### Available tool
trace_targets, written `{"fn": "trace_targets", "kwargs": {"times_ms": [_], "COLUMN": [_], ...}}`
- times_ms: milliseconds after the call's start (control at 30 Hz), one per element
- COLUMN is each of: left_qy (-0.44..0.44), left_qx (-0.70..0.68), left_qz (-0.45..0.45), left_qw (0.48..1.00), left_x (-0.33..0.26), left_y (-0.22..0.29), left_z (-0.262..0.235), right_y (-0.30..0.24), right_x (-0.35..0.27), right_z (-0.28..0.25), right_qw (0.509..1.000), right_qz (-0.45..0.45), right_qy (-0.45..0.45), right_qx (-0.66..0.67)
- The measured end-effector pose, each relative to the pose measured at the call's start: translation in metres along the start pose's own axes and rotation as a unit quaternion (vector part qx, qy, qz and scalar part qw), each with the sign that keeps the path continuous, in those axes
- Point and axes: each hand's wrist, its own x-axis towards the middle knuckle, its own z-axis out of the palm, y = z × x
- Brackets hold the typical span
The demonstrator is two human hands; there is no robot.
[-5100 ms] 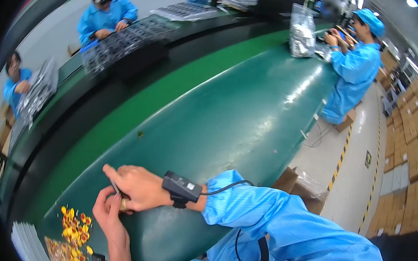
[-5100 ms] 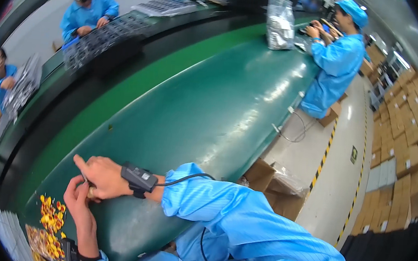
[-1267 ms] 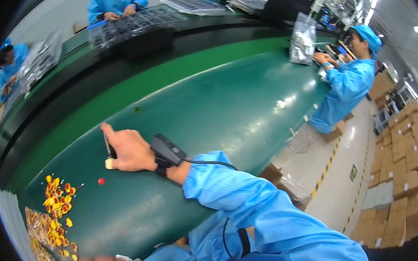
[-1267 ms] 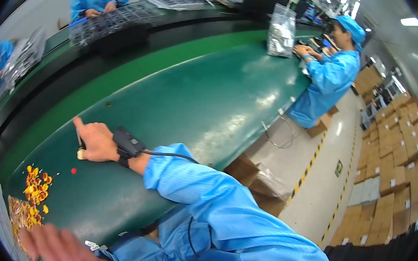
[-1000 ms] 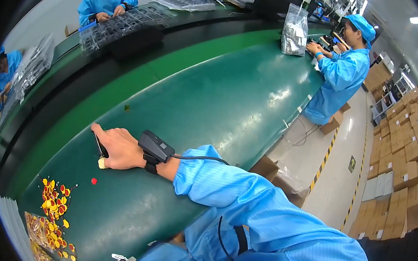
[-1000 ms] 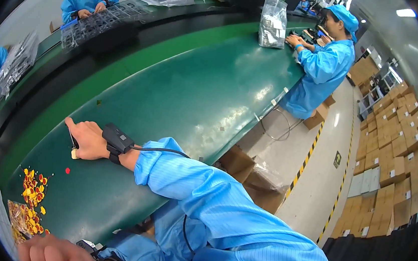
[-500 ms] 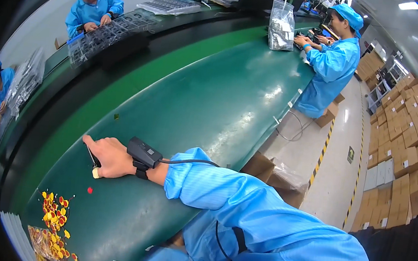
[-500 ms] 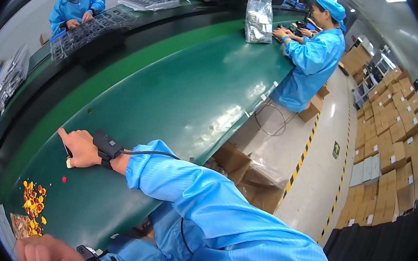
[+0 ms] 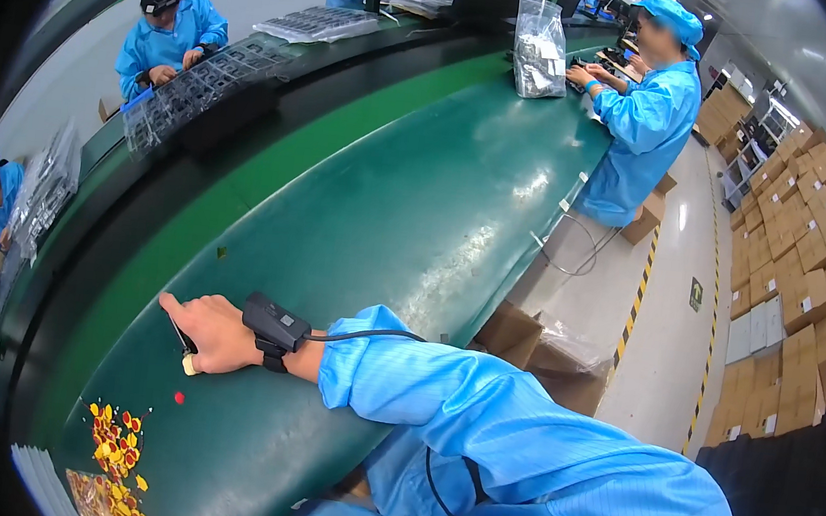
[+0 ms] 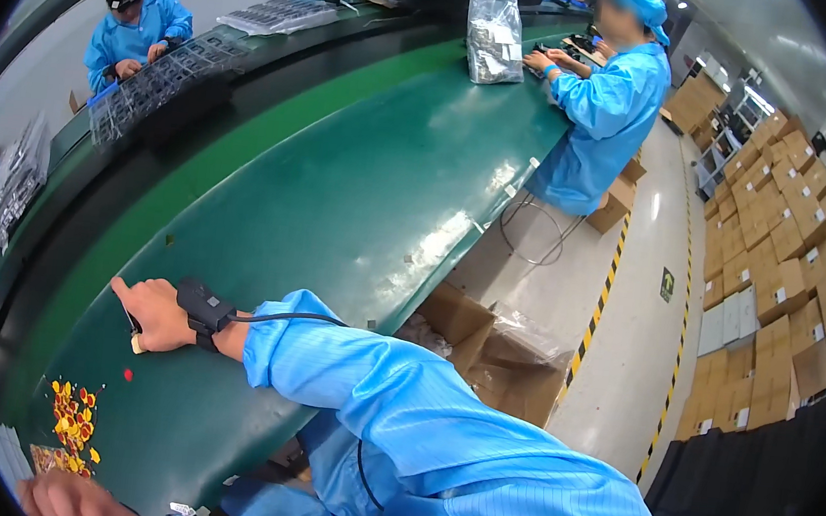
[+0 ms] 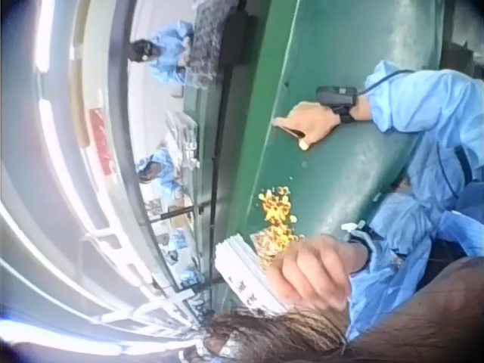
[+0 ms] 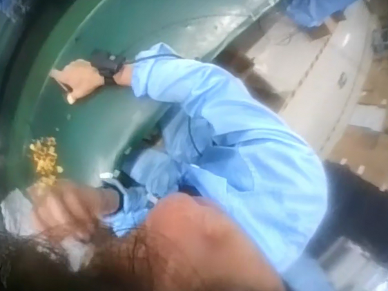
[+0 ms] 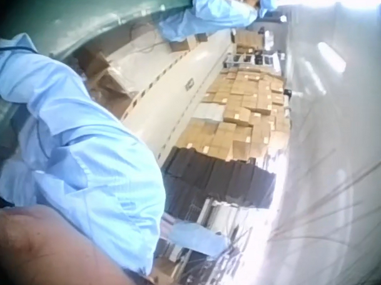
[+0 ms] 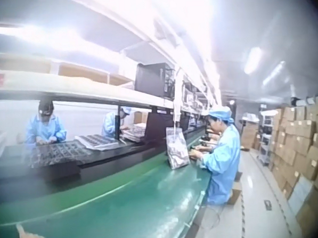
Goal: The recorder is seen assembling small electronic components, including attaching parts to a plastic housing and placing them into boxes on a factory production line.
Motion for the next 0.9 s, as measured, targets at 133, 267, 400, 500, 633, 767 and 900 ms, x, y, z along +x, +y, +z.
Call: {"fn": "trace_targets", "kwargs": {"times_ms": [133,267,400,500,633,767,900], "left_qy": [0.209,0.339,0.378,0.43,0.473,0.491,0.469], "left_qx": [0.536,0.719,0.729,0.685,0.633,0.605,0.6], "left_qz": [-0.06,-0.032,-0.032,-0.049,-0.045,-0.086,-0.107], "left_qw": [0.815,0.606,0.57,0.586,0.611,0.621,0.64], "left_x": [0.001,0.011,-0.031,-0.037,-0.034,-0.032,-0.039], "left_y": [0.048,0.061,0.108,0.104,0.095,0.085,0.078], "left_z": [-0.023,-0.116,-0.151,-0.15,-0.145,-0.138,-0.135], "right_y": [-0.001,0.006,-0.004,-0.008,-0.022,-0.016,-0.017], "right_x": [-0.001,-0.005,-0.003,-0.004,-0.009,-0.011,-0.006], "right_z": [0.003,0.004,-0.003,-0.01,-0.014,-0.01,-0.016], "right_qw": [1.0,1.0,0.997,0.993,0.982,0.983,0.99], "right_qz": [-0.008,-0.002,0.0,-0.031,-0.046,-0.036,0.058], "right_qy": [0.001,0.03,0.057,0.062,0.011,0.008,-0.064], "right_qx": [-0.007,-0.008,-0.045,-0.096,-0.182,-0.178,-0.108]}}
